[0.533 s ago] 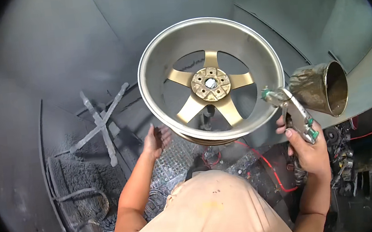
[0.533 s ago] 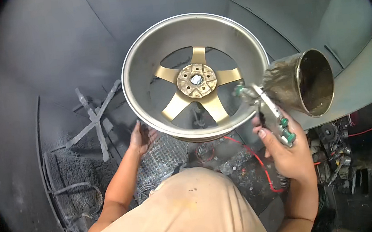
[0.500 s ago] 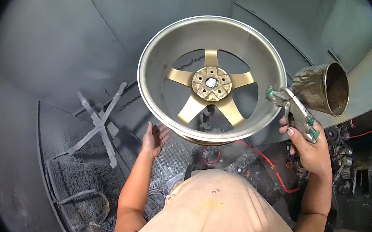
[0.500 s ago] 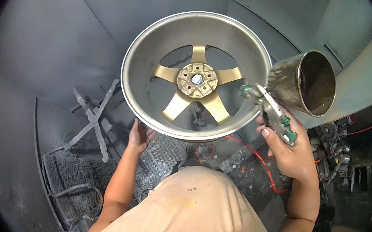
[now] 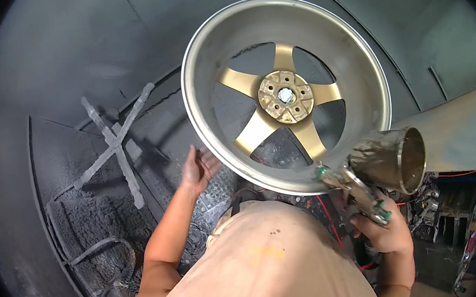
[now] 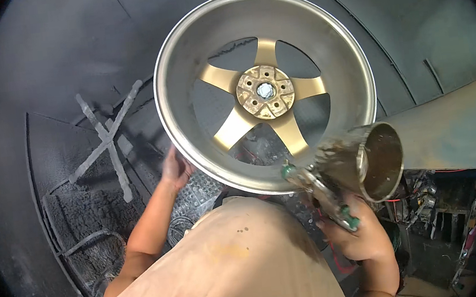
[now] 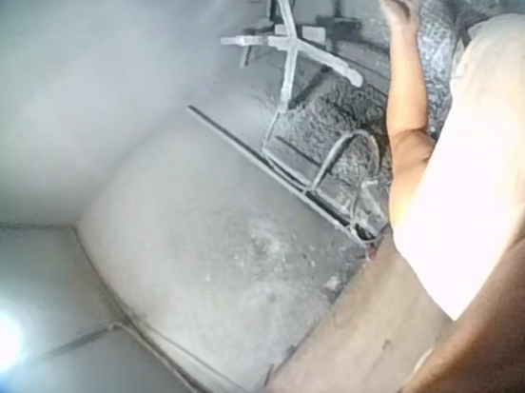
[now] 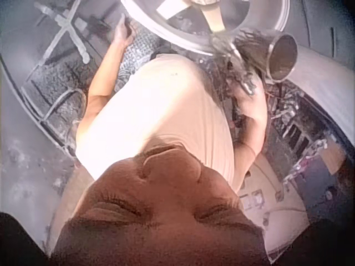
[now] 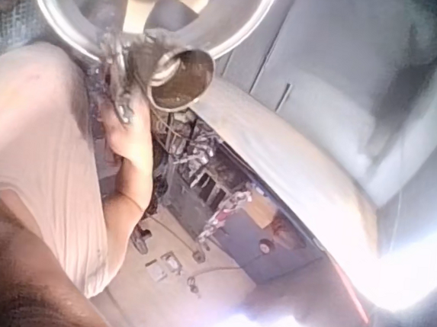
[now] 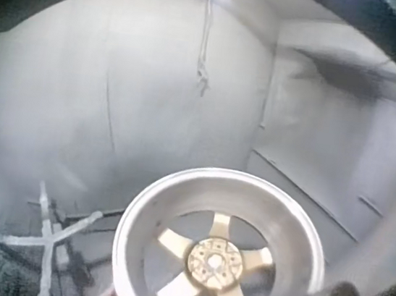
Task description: The person carries a car wheel rim, applies masking tape to the center by hand, places the rim on a stand, and uses a spray gun to apply gold paint to the spokes and inner surfaces.
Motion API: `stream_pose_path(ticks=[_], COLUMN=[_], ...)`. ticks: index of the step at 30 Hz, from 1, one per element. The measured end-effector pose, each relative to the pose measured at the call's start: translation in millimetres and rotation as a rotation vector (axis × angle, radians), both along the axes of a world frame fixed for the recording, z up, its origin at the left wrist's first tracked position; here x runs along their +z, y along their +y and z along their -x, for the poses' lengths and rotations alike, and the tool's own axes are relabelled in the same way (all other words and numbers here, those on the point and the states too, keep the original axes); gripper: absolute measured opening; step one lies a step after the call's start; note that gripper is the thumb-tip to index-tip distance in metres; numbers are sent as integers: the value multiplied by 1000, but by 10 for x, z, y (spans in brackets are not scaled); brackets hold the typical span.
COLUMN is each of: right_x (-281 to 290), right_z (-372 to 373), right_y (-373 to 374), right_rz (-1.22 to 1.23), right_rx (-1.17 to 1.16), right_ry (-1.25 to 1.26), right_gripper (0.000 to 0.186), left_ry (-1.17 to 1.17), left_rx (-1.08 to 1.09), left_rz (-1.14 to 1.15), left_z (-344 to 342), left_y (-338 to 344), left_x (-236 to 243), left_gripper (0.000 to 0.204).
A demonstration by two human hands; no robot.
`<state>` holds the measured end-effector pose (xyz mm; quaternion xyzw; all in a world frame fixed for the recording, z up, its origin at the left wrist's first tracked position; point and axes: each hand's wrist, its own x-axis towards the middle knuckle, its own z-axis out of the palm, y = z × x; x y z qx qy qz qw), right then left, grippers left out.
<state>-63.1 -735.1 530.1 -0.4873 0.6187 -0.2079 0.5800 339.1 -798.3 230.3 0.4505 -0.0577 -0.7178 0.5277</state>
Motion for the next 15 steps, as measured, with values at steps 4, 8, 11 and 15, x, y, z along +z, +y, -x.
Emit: stream_pose_path(ticks=[4,8,11,15], right_x=[-101,-272,-288,-309], right_z=[-208,-95,-78,-39], right_y=[-286,-525,-668,-774], right_rz=[211,514,646,584], right_rx=[209,353,455,438], right_ry=[60,140,222,89], right_gripper=[54,46,36,42], left_ry=[-211,-666,-705,-786], left_rx=[-342,-909,-1145,-1136], left_rz=[-130,163,222,134], left_z=[218,602,603,651], left_y=[476,883,1171,1012], left_x=[-516,-386,-727,-348], left_gripper=[53,45,42,38])
